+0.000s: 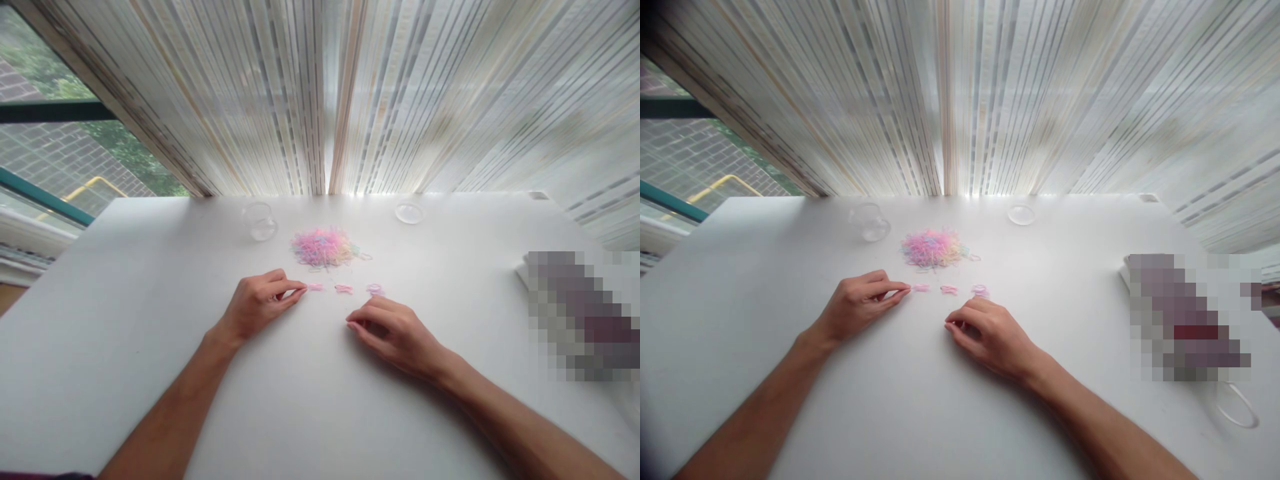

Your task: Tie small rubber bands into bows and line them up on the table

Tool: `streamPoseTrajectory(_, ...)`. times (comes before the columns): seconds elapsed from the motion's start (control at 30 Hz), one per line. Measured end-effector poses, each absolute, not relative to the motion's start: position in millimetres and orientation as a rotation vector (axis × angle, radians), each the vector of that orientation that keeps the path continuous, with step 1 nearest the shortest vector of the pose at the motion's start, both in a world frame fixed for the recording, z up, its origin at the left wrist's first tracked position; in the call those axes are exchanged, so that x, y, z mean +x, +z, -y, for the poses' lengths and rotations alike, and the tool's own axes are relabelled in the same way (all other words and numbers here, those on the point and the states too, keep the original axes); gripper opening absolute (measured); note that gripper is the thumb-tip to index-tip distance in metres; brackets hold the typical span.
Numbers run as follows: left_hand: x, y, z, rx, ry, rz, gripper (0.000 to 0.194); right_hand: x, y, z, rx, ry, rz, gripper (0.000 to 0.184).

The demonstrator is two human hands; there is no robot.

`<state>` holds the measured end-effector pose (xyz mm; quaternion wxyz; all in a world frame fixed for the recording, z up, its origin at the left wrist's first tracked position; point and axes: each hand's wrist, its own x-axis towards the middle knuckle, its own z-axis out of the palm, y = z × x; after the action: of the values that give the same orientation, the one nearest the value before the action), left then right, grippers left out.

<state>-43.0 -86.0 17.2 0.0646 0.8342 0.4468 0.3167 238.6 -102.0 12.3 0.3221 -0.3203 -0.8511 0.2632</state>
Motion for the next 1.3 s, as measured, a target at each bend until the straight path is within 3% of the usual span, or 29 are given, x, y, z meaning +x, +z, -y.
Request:
streamPoseTrajectory(0.47, -7.8, 20.5, 103.0, 2.531, 0.959, -1.053, 0.012, 235.9, 8.5, 101.0, -0.833, 0.566, 2.163, 0.007)
streamPoseTrajectory(0.93, -8.1, 16.3, 104.5, 2.391, 0.953, -1.037, 0.010, 247.4, 16.1, 92.2, -0.812, 0.516, 2.234, 0.013)
streamPoseTrajectory(1.13, -12.3, 17.4, 102.8, 2.395, 0.920, -1.078, 0.013, 282.7, 25.9, 65.3, -1.077, 0.412, 2.172, 0.011)
streamPoseTrajectory(1.3, -14.5, 15.2, 101.8, 2.391, 0.903, -1.100, 0.012, 290.9, 26.5, 61.9, -1.137, 0.529, 2.243, 0.014)
